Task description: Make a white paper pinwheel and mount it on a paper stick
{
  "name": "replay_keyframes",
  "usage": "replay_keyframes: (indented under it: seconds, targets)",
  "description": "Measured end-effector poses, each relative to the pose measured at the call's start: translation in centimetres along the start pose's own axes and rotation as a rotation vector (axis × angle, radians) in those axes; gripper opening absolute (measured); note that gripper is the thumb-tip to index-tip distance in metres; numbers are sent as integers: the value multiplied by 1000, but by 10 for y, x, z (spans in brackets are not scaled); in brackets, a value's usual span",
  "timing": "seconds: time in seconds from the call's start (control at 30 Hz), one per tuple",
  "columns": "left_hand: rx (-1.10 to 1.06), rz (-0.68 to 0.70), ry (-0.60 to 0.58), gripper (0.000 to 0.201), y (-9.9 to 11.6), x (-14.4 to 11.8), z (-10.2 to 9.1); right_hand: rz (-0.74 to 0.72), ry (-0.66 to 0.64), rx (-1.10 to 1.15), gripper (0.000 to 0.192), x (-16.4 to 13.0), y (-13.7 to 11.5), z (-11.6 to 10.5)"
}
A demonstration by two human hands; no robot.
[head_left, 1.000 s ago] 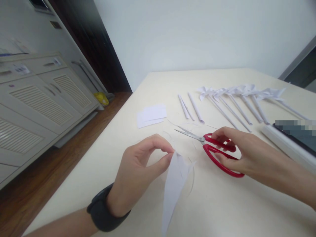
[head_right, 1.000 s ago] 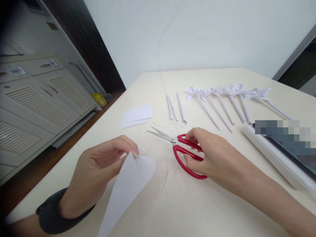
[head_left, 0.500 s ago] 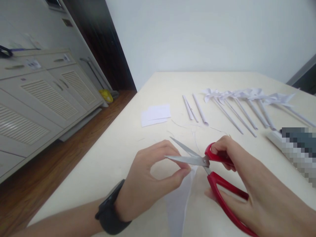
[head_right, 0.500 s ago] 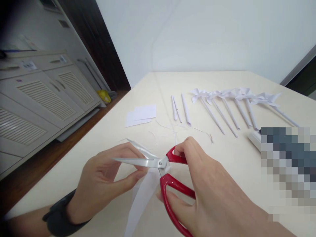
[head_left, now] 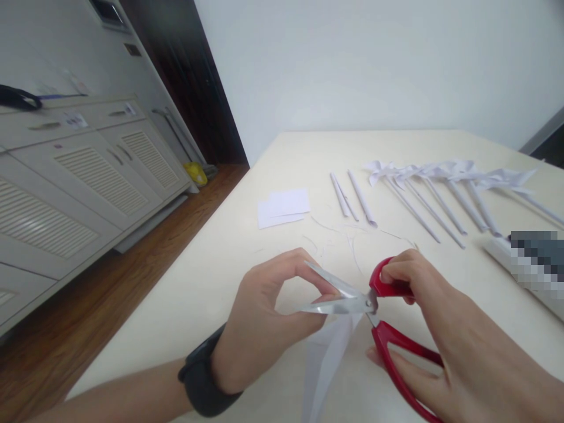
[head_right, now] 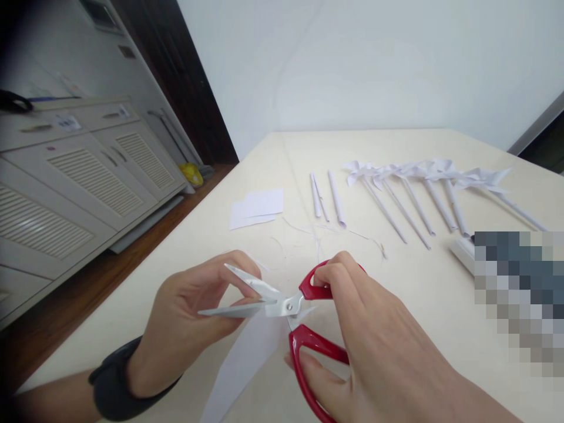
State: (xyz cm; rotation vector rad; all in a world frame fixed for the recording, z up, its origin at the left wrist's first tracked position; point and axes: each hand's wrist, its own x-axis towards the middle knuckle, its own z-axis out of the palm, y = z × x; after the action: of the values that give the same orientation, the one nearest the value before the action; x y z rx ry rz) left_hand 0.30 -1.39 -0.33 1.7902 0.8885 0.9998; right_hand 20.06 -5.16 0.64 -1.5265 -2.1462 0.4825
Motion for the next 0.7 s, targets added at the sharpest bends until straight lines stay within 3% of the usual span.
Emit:
replay_keyframes:
  seconds: [0.7]
  targets:
    - [-14, -24, -65, 18, 5, 1, 1, 73, -30, 102, 31, -3, -5, -1]
